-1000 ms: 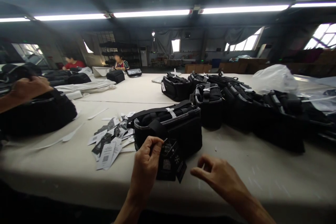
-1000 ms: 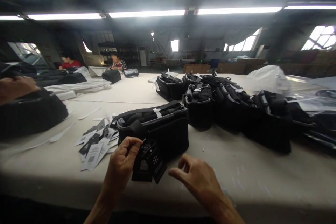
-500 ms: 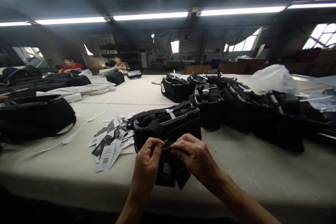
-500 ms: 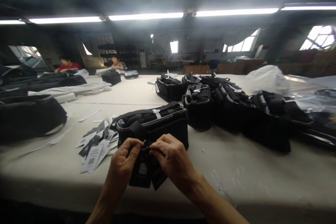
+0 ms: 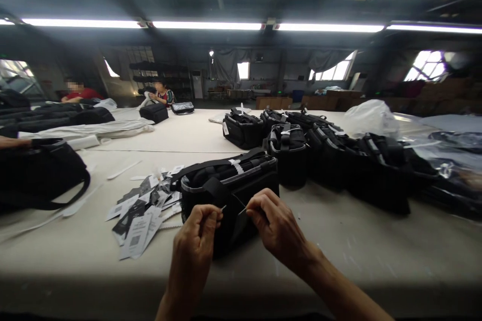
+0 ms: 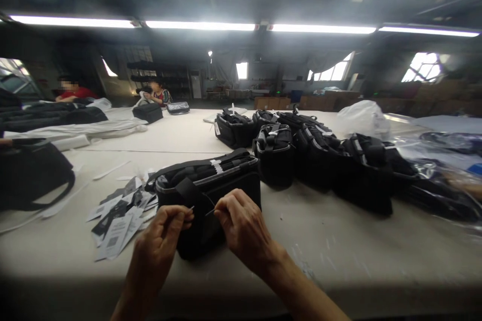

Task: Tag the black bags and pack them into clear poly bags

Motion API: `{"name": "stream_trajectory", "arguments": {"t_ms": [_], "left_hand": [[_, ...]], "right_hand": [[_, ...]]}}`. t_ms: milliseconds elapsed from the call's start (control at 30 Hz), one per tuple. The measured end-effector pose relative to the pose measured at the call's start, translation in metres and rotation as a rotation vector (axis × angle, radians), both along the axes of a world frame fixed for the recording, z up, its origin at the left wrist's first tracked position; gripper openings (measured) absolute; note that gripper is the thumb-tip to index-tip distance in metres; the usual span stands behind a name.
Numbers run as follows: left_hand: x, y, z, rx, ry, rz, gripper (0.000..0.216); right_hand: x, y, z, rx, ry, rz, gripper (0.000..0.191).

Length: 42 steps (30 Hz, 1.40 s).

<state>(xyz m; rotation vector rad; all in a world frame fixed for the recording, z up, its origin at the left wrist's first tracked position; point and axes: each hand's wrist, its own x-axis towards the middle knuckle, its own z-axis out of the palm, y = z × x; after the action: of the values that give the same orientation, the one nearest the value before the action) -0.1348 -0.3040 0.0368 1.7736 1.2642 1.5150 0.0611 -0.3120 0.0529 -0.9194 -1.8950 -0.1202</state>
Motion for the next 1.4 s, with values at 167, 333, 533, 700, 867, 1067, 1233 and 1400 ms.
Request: {"name": "stream_trajectory", "arguments": {"t_ms": [167,333,533,700,867,1067,1233,1400], "left_hand": [[0.008,-0.016,0.022,0.109,0.107,-0.008,0.024],[0.013,-0.016,0.023,0.072,0.117,-0.096,0.024],[0.011,-0.011,0.012,0.068,0.13,-0.116,0.02],[0.013,-0.013,0.012,0.152,0.147,-0.073,0.019],[0.013,-0.013,0.012,0.176,0.153,-0.061,0.018],[0.015,-0.014,0.01,0.173,0.152,-0.066,0.019],[0.019,-0.013,0.007,0.155,0.084,-0.074,0.021],[0.016,-0.007,0.002,0.077,0.074,-0.176,0.024]], "right_hand": [[0.002,-0.009,0.013,-0.178,0.122,0.079,0.011],[-0.001,-0.013,0.017,-0.263,0.157,0.154,0.01],[-0.007,-0.014,0.016,-0.293,0.156,0.182,0.009],[-0.01,-0.014,0.015,-0.304,0.158,0.181,0.008],[-0.01,-0.011,0.012,-0.302,0.16,0.16,0.008],[-0.014,-0.011,0.011,-0.282,0.164,0.165,0.009],[-0.02,-0.011,0.005,-0.149,0.153,0.151,0.012],[-0.019,-0.009,0.004,-0.236,0.229,0.2,0.012]]}}
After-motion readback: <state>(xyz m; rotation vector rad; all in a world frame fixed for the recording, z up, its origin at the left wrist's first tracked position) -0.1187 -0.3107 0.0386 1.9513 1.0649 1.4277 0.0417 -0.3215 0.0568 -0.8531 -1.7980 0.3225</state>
